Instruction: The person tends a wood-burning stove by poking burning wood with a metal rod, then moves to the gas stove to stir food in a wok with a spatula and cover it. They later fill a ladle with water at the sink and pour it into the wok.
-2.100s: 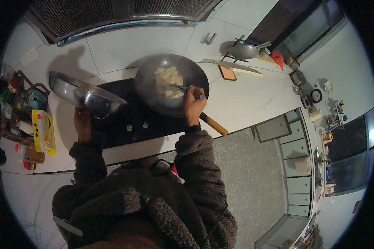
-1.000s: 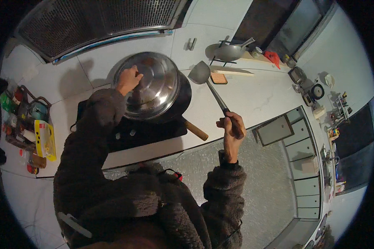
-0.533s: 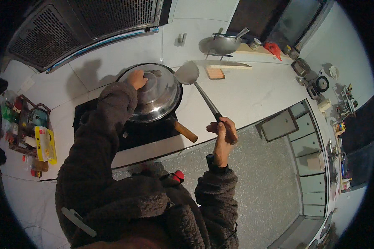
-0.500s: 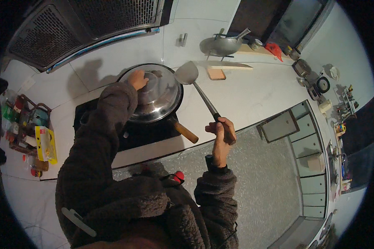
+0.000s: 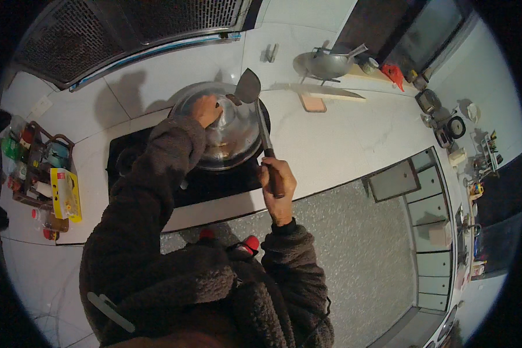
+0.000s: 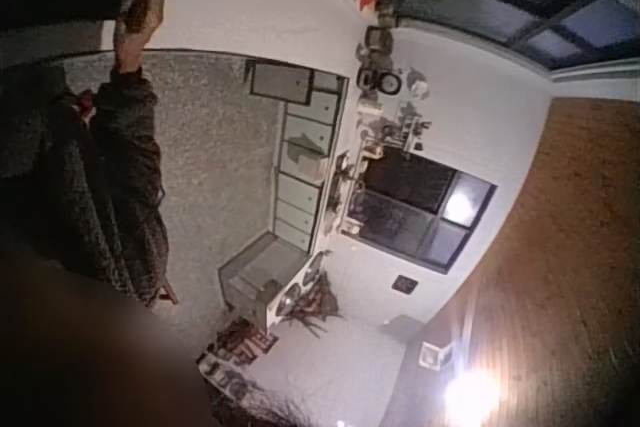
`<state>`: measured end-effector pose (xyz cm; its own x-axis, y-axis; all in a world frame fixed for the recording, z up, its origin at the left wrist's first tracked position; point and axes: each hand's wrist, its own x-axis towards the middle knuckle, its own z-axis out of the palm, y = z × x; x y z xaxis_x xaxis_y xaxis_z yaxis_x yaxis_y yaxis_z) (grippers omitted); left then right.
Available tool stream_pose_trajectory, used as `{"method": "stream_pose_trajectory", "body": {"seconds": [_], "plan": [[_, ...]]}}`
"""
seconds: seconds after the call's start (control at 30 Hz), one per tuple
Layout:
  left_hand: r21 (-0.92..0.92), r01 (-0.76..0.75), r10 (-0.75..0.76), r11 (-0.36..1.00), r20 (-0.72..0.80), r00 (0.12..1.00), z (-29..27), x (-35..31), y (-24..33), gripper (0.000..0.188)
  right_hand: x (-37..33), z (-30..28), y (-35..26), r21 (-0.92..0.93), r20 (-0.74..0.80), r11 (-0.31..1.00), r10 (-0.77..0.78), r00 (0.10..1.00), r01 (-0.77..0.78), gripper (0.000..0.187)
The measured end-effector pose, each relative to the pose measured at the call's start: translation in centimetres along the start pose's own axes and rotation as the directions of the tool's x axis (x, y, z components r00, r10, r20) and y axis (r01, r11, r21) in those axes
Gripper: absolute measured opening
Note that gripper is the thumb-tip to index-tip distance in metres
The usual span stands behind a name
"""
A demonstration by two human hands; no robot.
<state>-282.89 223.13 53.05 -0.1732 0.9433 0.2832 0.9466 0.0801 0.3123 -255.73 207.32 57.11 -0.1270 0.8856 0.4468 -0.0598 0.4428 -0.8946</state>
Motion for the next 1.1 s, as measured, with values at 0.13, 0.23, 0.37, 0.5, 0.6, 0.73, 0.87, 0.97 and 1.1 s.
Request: {"method": "stream_pose_trajectory", "body": {"seconds": [0.13, 0.23, 0.37, 0.5, 0.6, 0.73, 0.87, 0.97, 1.1], "plan": [[0.002, -0.02, 0.02, 1.0, 0.037, 0.999, 0.1, 0.2, -0.1, 0.032, 0.5, 1.7, 1.3, -0.415, 0.169, 0.851, -0.274, 0.947, 0.321, 0.035], [-0.068, -0.022, 0.021, 0.997, -0.012, 1.0, 0.5, 0.0, 0.0, 0.032, 0.7, 3.1, 2.2, -0.428, 0.26, 0.831, -0.263, 0.929, 0.355, 0.038], [-0.075, -0.023, 0.017, 0.997, -0.074, 0.997, 1.3, 0.2, 0.3, 0.029, 0.8, 4.0, 3.5, -0.523, 0.403, 0.753, -0.195, 0.894, 0.4, 0.046], [-0.065, 0.009, -0.013, 0.998, -0.073, 0.997, 1.6, 0.5, 0.4, 0.027, 0.6, 4.3, 4.7, -0.576, 0.506, 0.665, -0.168, 0.846, 0.476, 0.044], [-0.043, 0.025, -0.028, 0.999, -0.073, 0.997, 1.1, 0.3, 0.0, 0.027, 0.2, 4.6, 5.6, -0.607, 0.534, 0.619, -0.146, 0.833, 0.498, 0.042], [-0.031, 0.026, -0.026, 0.999, 0.023, 0.999, 0.5, 0.5, -0.4, 0.027, -0.2, 4.9, 6.5, -0.611, 0.574, 0.612, -0.095, 0.813, 0.503, 0.043], [-0.106, -0.024, 0.026, 0.994, 0.025, 0.999, 0.8, 0.9, -0.9, 0.029, -0.7, 5.3, 7.3, -0.618, 0.565, 0.619, -0.079, 0.821, 0.485, 0.044], [-0.142, -0.079, 0.077, 0.987, -0.021, 0.997, 1.2, 0.8, -1.3, 0.029, -1.1, 5.9, 7.8, -0.631, 0.543, 0.593, -0.123, 0.831, 0.5, 0.044], [-0.145, -0.033, 0.037, 0.989, 0.026, 0.999, 1.0, 0.3, -1.0, 0.03, -1.6, 6.6, 8.0, -0.627, 0.519, 0.611, -0.135, 0.844, 0.483, 0.041]]}}
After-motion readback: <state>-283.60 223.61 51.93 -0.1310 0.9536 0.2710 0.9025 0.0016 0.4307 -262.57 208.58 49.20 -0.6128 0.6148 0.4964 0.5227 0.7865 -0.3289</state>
